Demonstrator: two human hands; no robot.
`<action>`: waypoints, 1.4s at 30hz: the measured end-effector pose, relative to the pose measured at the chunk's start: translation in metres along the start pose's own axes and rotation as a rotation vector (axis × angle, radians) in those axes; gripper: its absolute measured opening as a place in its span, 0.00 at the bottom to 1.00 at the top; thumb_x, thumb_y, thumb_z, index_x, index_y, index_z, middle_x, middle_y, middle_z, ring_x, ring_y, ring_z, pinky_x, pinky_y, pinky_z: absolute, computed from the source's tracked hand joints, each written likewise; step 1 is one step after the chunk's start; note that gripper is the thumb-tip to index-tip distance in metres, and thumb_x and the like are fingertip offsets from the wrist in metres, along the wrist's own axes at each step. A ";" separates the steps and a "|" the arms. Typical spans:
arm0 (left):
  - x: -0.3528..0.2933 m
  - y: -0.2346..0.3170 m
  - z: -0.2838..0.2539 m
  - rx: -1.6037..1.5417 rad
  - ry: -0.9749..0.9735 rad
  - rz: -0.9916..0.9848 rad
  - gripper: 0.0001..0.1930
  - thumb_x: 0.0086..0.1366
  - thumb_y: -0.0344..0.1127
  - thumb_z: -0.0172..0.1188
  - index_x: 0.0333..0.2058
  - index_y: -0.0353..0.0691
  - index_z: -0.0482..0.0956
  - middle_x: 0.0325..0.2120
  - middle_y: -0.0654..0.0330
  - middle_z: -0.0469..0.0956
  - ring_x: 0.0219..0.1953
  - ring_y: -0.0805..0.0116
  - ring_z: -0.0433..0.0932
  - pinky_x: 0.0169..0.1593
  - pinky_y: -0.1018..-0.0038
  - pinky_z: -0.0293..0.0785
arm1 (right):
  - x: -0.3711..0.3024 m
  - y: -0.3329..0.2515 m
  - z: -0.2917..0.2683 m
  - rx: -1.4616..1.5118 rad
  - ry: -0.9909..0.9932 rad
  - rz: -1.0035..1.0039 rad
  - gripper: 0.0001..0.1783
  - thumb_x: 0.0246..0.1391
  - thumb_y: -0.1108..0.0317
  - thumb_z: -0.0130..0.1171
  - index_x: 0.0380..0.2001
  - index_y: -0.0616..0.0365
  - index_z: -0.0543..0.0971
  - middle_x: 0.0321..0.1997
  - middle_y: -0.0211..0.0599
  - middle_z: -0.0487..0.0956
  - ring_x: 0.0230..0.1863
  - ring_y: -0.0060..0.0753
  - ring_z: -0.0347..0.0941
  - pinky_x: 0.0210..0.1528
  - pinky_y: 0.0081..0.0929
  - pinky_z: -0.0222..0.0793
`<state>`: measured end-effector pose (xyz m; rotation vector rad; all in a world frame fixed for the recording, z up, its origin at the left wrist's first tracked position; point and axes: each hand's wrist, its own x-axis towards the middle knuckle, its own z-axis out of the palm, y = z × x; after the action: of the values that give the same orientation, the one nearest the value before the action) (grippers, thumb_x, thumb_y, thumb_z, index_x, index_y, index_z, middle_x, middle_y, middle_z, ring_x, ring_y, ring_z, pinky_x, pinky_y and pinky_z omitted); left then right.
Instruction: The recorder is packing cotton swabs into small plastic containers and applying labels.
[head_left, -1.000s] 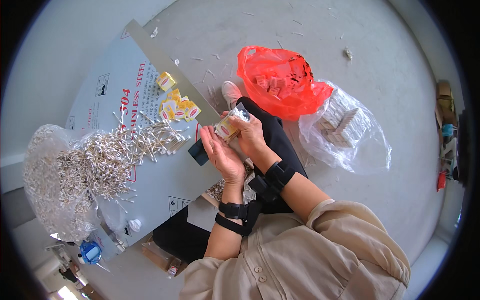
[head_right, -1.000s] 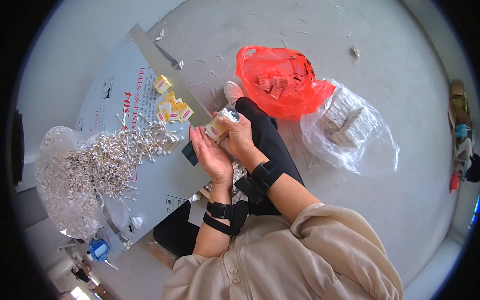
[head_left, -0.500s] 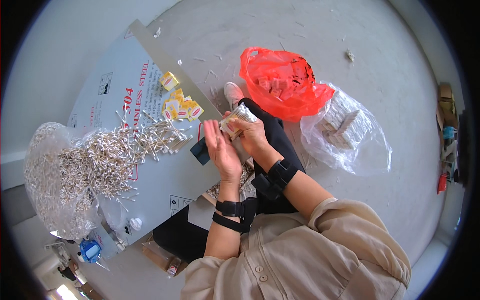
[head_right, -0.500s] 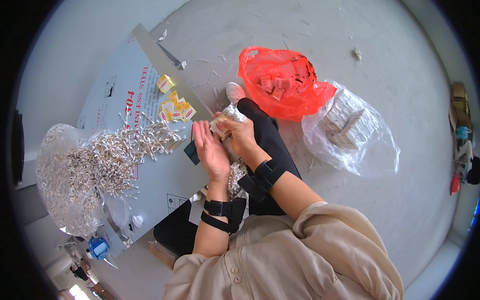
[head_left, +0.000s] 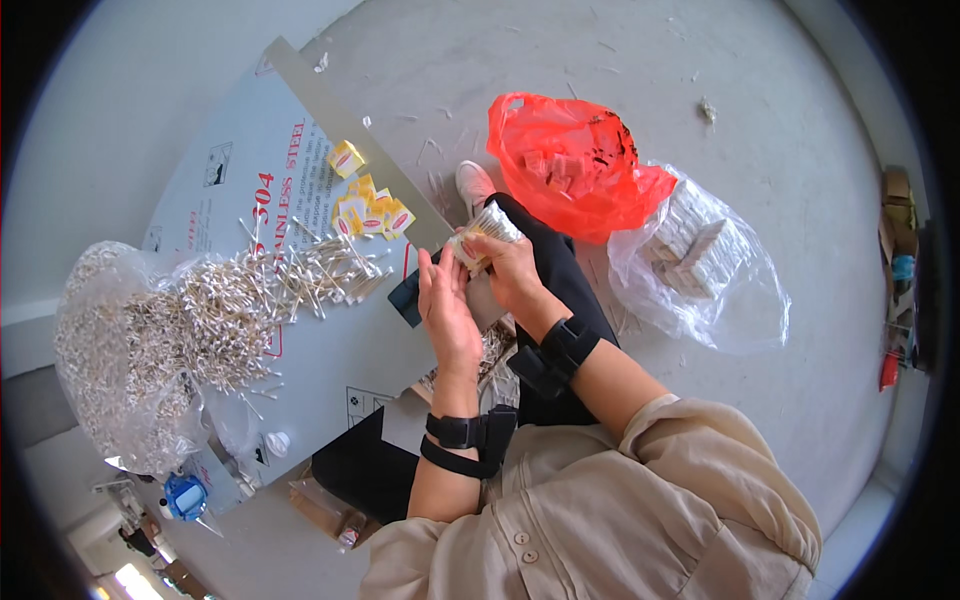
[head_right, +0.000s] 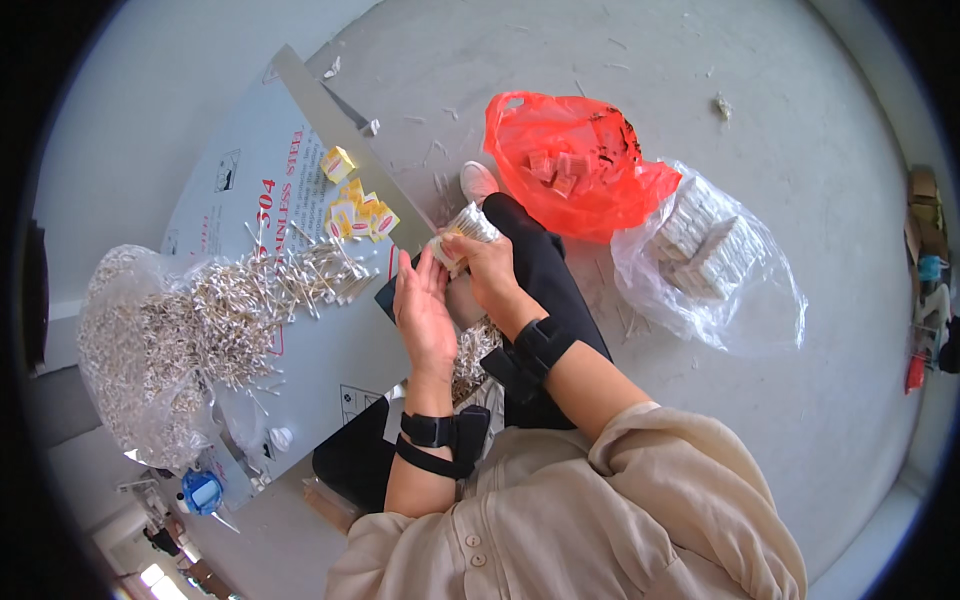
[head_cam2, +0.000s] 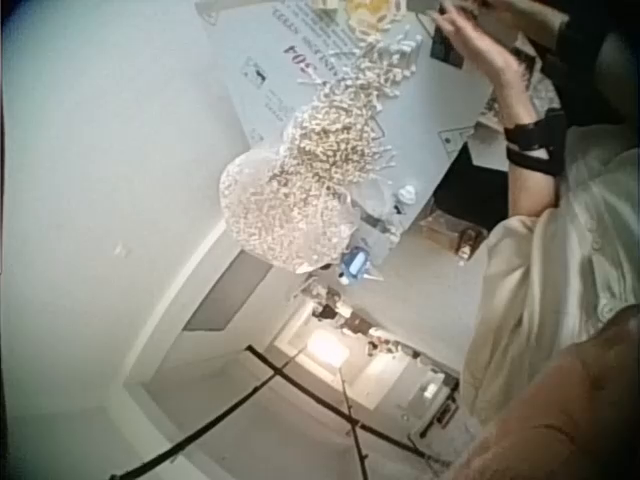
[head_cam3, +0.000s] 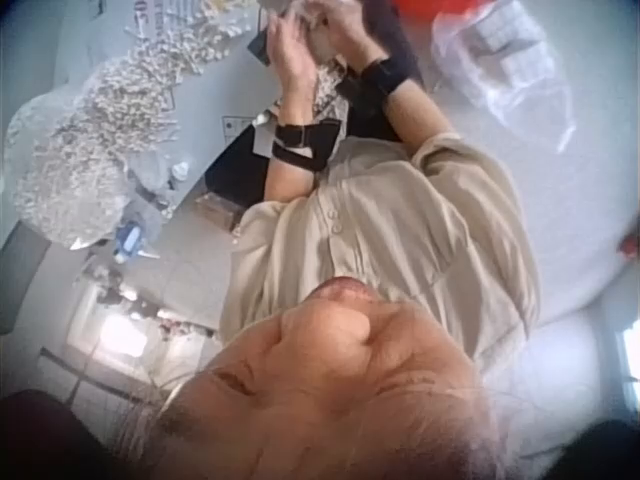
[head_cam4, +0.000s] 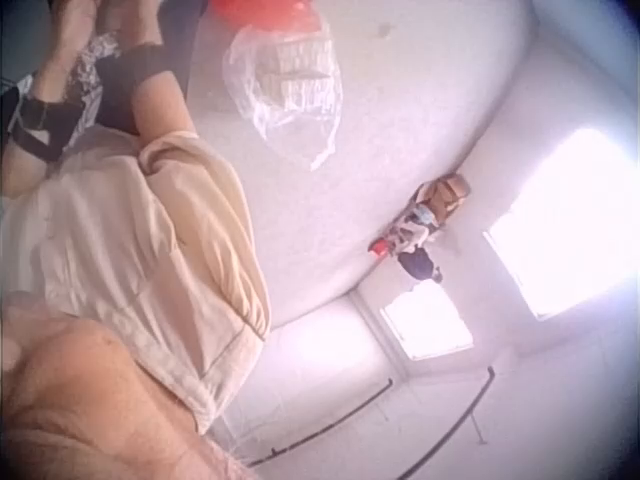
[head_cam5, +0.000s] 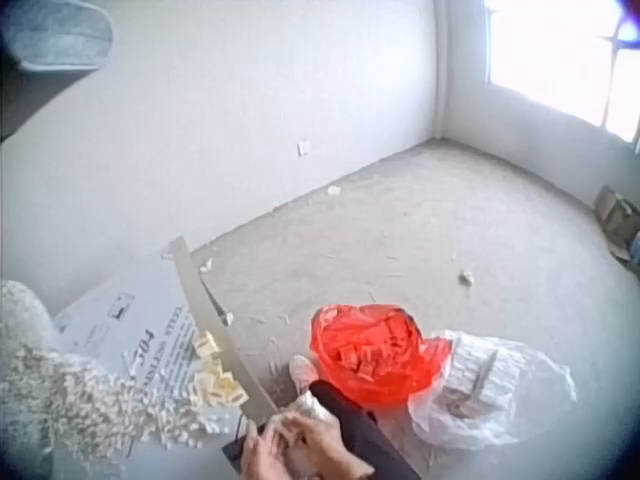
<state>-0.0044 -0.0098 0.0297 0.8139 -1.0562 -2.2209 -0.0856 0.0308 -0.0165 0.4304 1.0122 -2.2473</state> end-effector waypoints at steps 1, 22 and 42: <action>0.001 0.003 0.000 0.000 0.003 -0.001 0.34 0.69 0.45 0.44 0.64 0.33 0.41 0.59 0.38 0.59 0.60 0.55 0.61 0.65 0.63 0.49 | 0.001 0.000 0.000 -0.031 0.011 0.001 0.12 0.42 0.81 0.62 0.35 0.65 0.76 0.33 0.39 0.80 0.35 0.32 0.76 0.41 0.28 0.72; 0.009 0.005 -0.018 -0.162 0.008 -0.166 0.28 0.70 0.45 0.42 0.62 0.34 0.49 0.53 0.36 0.65 0.56 0.51 0.66 0.60 0.60 0.60 | 0.003 0.000 -0.007 -0.050 -0.028 0.003 0.13 0.40 0.79 0.65 0.33 0.62 0.77 0.30 0.35 0.79 0.31 0.29 0.75 0.39 0.27 0.70; 0.008 0.020 -0.035 0.022 -0.076 -0.259 0.25 0.70 0.42 0.44 0.59 0.34 0.54 0.48 0.38 0.70 0.49 0.52 0.73 0.54 0.61 0.67 | -0.001 0.001 -0.006 -0.016 0.007 -0.019 0.13 0.41 0.77 0.65 0.33 0.63 0.77 0.30 0.34 0.79 0.30 0.28 0.76 0.36 0.25 0.70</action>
<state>0.0194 -0.0437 0.0257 0.9284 -1.0634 -2.4769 -0.0839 0.0354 -0.0207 0.4242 1.0415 -2.2548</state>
